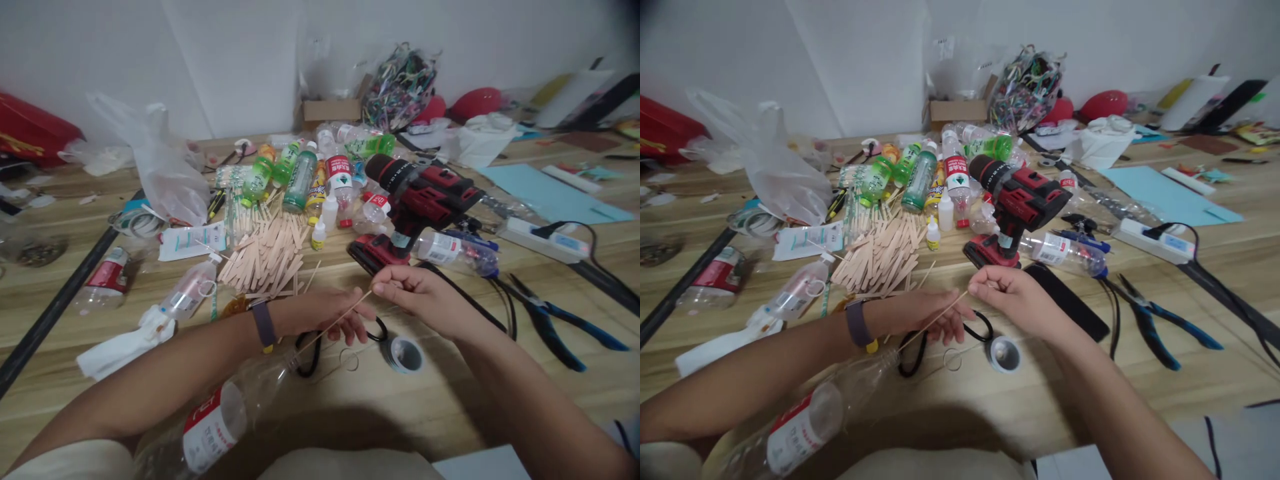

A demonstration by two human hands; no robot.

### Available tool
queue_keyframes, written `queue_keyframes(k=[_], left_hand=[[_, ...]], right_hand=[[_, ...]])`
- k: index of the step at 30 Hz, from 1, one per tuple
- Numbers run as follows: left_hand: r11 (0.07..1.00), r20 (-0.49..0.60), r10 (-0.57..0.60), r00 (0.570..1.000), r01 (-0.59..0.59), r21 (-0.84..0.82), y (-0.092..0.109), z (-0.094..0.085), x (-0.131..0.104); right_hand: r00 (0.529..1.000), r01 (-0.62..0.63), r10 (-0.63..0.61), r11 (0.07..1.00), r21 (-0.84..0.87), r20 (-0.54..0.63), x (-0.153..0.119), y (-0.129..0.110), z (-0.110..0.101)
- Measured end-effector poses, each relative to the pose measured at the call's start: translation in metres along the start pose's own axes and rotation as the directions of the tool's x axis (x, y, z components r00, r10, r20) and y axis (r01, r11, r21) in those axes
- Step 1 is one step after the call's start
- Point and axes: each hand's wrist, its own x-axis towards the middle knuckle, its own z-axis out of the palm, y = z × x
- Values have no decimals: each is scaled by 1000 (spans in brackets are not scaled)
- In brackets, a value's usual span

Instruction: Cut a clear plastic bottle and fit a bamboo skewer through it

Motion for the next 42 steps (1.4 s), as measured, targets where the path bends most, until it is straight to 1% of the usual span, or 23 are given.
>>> queue_keyframes(k=[3,5,8,11,14,16,18,20,22,24,26,28,30,34,36,40,42], left_hand=[[992,-79,100,992,-93,90,1,-2,-5],[983,-77,137,988,-126,130,1,-4,-9],[975,-77,129,989,-112,191,-1,-7,-13],[971,-137,123,983,-91,221,-4,-10,-14],[979,-173,97,980,-63,193,-3,-13,-15],[980,-180,80,980,-44,195,-1,-13,-16],[976,-179,72,981,-31,217,0,-14,-17],[970,-174,71,982,-27,243,0,-15,-17],[965,-174,71,982,-23,262,-3,-15,-17],[960,-196,70,978,-13,280,-6,-17,-18],[954,-228,73,971,-2,299,-10,-18,-19],[947,-248,88,965,-3,322,-13,-20,-21],[943,-241,97,966,-12,332,-14,-20,-23],[951,-208,81,975,-13,308,-13,-17,-28],[940,-223,81,971,0,342,-13,-17,-33],[899,-257,116,959,8,437,-19,-21,-52],[900,-250,109,962,11,436,-25,-23,-64]], right_hand=[[1000,-19,19,1000,-22,7,2,3,1],[999,-33,33,999,-39,8,5,5,3],[999,-45,46,998,-47,11,7,7,7],[998,-64,61,992,-112,-33,2,4,10],[994,-93,75,966,-241,-84,-15,-4,18],[993,-116,107,962,-247,-52,-29,-10,29],[990,-138,142,976,-170,12,-41,-14,45],[986,-158,160,986,-48,48,-48,-15,63],[979,-202,201,973,113,19,-49,-12,79],[960,-248,275,917,313,-44,-44,-8,92],[934,-260,347,827,498,-90,-37,-5,101],[916,-254,388,757,602,-101,-29,-3,107],[910,-252,401,731,634,-101,-22,-3,109],[906,-233,405,722,652,-124,-12,-5,108],[904,-226,407,718,658,-134,-9,-5,106],[902,-231,413,709,666,-127,-9,-5,102],[902,-232,413,707,668,-124,-10,-4,101]])
